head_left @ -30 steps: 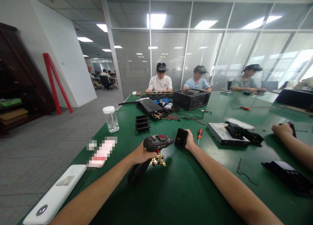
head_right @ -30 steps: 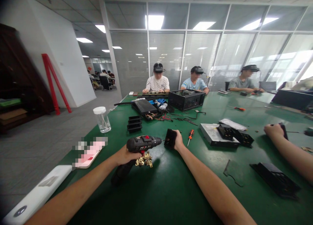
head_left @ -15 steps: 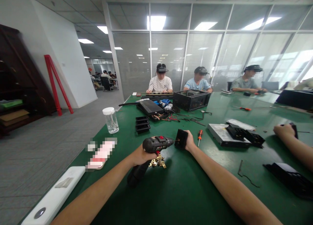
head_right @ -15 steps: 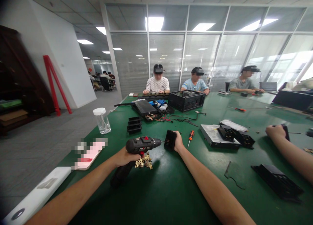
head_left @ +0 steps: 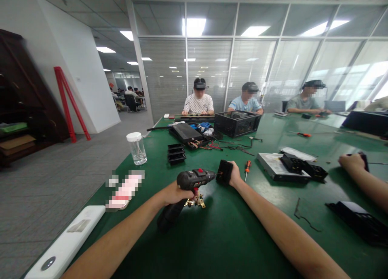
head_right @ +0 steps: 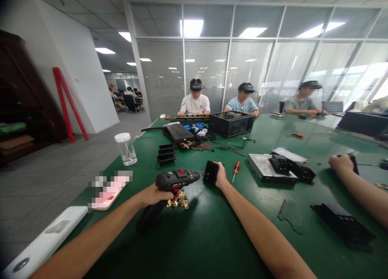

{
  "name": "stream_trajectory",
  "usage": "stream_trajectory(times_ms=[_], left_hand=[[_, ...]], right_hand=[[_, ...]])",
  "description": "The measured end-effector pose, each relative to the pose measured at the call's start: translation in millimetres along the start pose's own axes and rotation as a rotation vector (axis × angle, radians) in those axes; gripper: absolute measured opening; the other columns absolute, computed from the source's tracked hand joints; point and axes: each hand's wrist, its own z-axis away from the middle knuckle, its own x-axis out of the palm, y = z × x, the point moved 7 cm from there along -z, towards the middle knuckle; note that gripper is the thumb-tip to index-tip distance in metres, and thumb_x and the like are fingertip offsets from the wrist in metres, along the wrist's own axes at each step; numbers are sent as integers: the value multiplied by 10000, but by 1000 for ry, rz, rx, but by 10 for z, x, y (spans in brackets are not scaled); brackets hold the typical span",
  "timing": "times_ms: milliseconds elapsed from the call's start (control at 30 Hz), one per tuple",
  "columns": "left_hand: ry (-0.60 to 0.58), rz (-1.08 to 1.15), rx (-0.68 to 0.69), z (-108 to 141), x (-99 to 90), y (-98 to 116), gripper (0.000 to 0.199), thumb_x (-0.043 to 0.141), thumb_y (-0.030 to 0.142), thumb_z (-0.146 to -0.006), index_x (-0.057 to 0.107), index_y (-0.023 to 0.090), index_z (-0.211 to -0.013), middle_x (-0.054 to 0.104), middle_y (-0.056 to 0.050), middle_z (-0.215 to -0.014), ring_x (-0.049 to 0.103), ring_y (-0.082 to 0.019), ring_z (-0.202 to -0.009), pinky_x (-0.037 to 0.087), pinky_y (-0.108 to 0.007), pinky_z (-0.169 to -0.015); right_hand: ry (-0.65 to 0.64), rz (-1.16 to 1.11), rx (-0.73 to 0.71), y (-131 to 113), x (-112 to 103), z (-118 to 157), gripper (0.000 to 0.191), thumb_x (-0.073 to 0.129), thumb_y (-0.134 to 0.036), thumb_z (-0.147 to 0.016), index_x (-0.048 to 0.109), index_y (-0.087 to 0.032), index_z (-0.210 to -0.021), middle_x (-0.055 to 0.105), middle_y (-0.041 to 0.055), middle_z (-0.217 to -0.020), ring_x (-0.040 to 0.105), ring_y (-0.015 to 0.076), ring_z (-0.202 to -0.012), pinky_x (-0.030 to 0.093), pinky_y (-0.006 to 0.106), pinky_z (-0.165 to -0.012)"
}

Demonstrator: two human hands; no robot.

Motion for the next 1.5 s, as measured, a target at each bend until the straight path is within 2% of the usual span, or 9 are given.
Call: stream_trajectory(times_ms=[367,800,1500], left_hand=[[23,-53,4,-8,-42,-29,171,606,158,-611,624,123,-777,595,-18,-721,518,-134,-647,426,-246,-602],[12,-85,6,-18,-54,-62,154,607,169,-612,608,125,-760,552,5,-662,469,-118,-604,383,-229,-562],[23,-110,24,-16,-67,-42,160,611,174,-606,599,120,-756,536,5,-666,468,-128,-639,368,-241,-596]], right_hand=[[-7,4,-2,5,-12,-16,212,456,-409,-689,465,-213,-607,516,5,-447,478,163,-371,399,298,-373],[8,-1,1,7,-19,-15,205,454,-405,-694,468,-212,-627,514,4,-461,483,168,-388,402,303,-378],[3,10,-1,20,-63,-71,222,458,-408,-690,485,-201,-615,521,10,-474,485,158,-388,405,292,-385]])
